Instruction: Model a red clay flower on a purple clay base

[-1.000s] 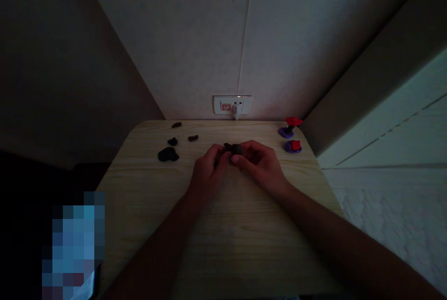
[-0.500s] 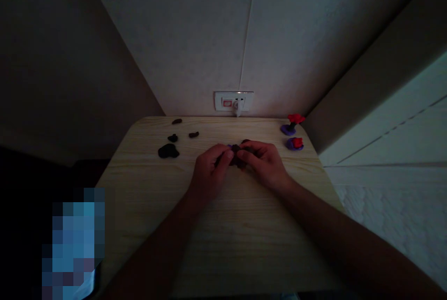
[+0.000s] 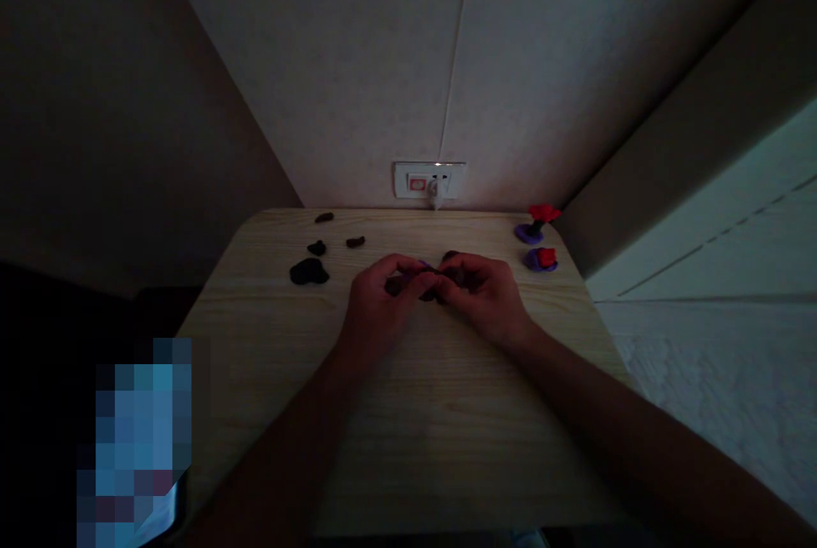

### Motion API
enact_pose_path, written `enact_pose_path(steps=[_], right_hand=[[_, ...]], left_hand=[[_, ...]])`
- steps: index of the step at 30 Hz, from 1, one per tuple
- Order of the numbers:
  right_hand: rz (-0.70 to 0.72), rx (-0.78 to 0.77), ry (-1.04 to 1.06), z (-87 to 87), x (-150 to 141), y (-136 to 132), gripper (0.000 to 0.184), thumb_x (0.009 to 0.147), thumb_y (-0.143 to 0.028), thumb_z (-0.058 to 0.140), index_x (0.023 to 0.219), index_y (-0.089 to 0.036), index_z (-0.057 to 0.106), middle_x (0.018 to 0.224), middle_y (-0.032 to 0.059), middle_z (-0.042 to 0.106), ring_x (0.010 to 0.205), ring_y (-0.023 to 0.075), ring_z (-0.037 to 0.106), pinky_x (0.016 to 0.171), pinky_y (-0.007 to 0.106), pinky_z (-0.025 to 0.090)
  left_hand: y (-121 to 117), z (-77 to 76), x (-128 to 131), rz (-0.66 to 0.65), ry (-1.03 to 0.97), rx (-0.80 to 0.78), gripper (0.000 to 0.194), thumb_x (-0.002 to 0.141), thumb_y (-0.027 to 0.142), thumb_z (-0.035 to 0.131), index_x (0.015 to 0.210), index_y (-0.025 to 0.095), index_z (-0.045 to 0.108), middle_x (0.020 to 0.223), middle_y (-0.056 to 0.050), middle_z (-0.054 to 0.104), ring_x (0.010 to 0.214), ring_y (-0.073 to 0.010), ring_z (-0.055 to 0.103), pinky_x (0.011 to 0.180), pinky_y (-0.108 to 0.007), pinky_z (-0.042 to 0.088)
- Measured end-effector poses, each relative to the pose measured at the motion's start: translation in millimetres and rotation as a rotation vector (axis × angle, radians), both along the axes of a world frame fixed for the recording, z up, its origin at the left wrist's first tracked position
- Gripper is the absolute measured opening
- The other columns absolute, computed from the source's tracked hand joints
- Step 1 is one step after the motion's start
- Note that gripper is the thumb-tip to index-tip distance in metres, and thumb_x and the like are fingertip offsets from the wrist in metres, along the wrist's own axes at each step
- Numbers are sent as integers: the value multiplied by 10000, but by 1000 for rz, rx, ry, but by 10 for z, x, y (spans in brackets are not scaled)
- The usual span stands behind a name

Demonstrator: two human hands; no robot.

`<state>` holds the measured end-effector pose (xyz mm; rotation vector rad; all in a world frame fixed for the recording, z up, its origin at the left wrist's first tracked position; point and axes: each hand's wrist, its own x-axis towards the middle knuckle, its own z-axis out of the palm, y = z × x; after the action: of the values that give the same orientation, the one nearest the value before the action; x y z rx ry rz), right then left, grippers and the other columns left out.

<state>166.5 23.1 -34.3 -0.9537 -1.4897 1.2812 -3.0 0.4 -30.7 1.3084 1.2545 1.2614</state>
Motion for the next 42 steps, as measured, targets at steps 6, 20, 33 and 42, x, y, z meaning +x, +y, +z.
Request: enact_pose_path(steps=[6,20,33,42], right_hand=[[24,153,-94,10,29,-16,145,798,-270,776,888,-175,714,764,14,689,699,140,625,668,276,518],[83,-111,142,58,-54,-35,248,769,-410,830,826,-187,738,704,3,691,650,137,617,632,271,495],[121,-244,329,-24,-37,52,267,769,-390,847,898,-190,725,705,-14,680,610,119,598,603,262,482],[-110,-13,127,4,-23,52,302,720,-376,876,938,-225,732,822,8,730,744,152,679,717,299,561]], left_hand=[[-38,-28,17,-36,205,117,201,956,370,586,969,178,646,911,-64,715,821,-198,697,761,-335,536],[-101,-69,116,-91,14,73,260,1021,389,404,928,199,555,808,-19,566,737,-160,536,664,-291,446],[-12,-43,147,-92,-430,-149,412,826,563,701,819,167,587,666,10,520,517,-80,387,436,-204,243],[4,-64,53,-19,38,4,329,854,512,713,884,193,639,750,11,594,663,-134,520,604,-257,406]])
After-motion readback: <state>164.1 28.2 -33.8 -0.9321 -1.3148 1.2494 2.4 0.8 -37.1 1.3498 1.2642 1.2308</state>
